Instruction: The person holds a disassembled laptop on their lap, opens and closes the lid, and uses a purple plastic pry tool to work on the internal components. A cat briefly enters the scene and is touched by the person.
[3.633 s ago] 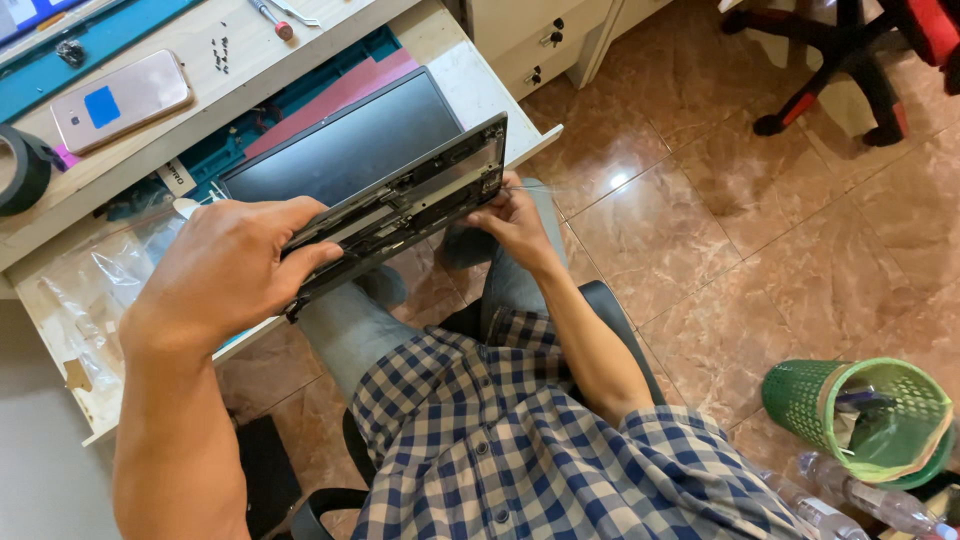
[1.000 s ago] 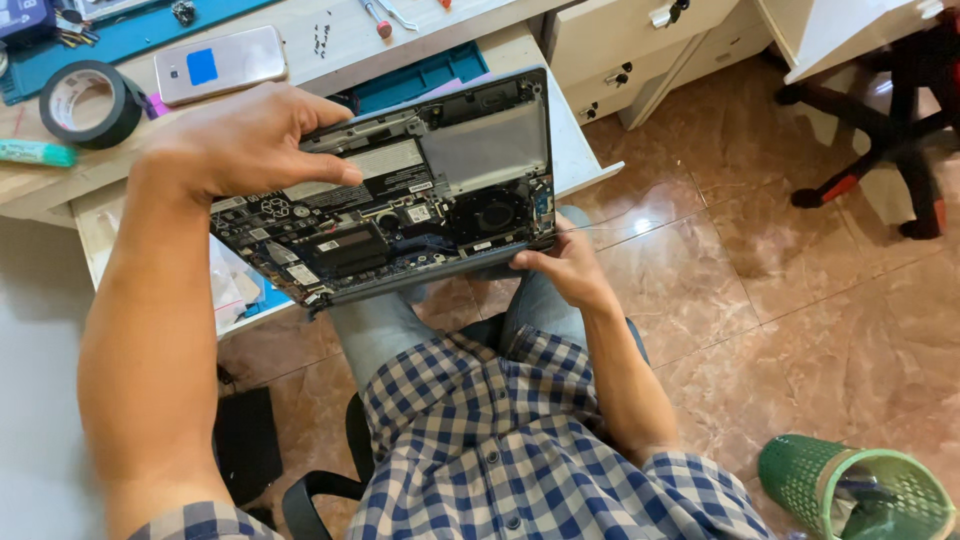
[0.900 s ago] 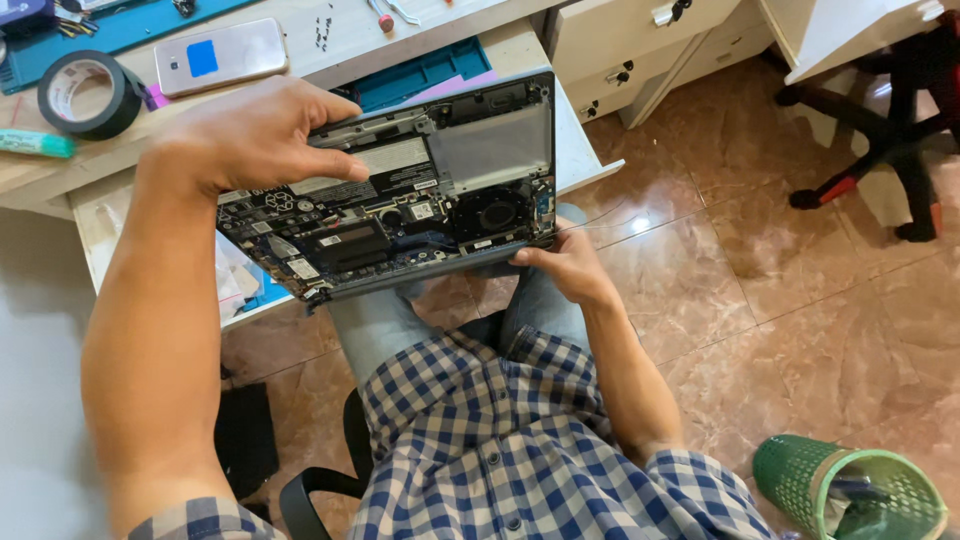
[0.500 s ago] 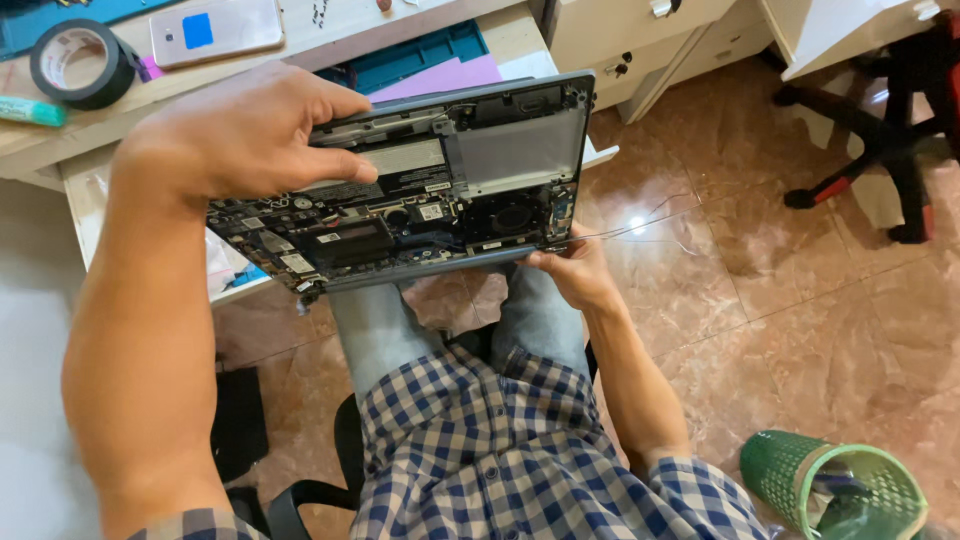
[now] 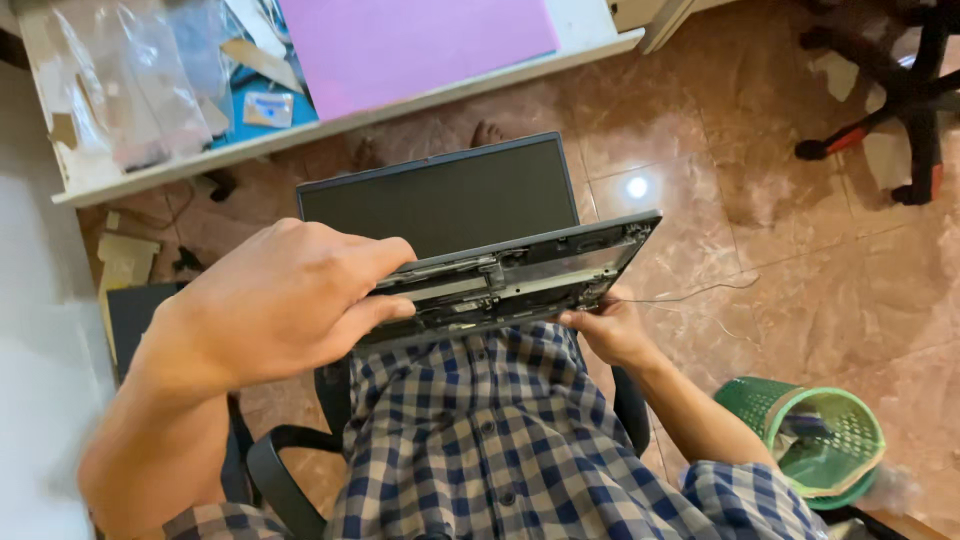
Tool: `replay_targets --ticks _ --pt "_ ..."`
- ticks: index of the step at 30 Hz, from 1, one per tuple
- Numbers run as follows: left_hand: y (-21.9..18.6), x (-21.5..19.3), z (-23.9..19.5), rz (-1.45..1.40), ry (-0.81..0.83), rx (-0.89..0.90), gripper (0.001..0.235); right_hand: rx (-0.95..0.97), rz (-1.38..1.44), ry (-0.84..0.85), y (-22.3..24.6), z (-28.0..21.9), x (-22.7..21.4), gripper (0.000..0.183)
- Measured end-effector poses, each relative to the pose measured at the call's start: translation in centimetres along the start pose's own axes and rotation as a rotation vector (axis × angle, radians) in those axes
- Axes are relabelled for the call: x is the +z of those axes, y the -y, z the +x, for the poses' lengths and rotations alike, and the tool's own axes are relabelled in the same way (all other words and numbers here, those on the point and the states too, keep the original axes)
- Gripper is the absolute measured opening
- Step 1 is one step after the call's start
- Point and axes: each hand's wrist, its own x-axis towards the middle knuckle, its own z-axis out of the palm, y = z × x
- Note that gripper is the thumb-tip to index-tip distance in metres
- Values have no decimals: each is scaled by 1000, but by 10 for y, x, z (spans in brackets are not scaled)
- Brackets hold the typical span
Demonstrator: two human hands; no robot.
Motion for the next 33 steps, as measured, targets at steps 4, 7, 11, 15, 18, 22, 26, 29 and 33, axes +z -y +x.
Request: replay_targets --ticks 4,7,11,15,18,22,26,29,33 --pt "10 39 4 -35 5 -23 30 64 45 -17 -41 -4 -3 27" --pt "24 55 16 -52 -30 -37 29 126 -2 -34 -48 9 5 26" --pt "41 63 29 -108 13 -166 26 244 -35 -56 -66 25 0 40" --pt "51 74 33 -198 -105 -191 26 230 -40 4 -59 22 -15 105" --pt "49 78 36 -190 -115 -174 28 309 -147 5 -18 11 -18 112" --pt "48 85 46 -200 -119 -220 30 299 -208 -61 -17 4 -33 86" --pt "51 84 50 -191 -126 -244 31 164 -184 -69 -38 6 -36 70" --pt "50 84 53 -203 -124 -240 31 71 -254 -68 -54 16 -42 64" --pt "61 86 63 -208 -116 -275 27 -112 -531 -60 -46 32 -38 55"
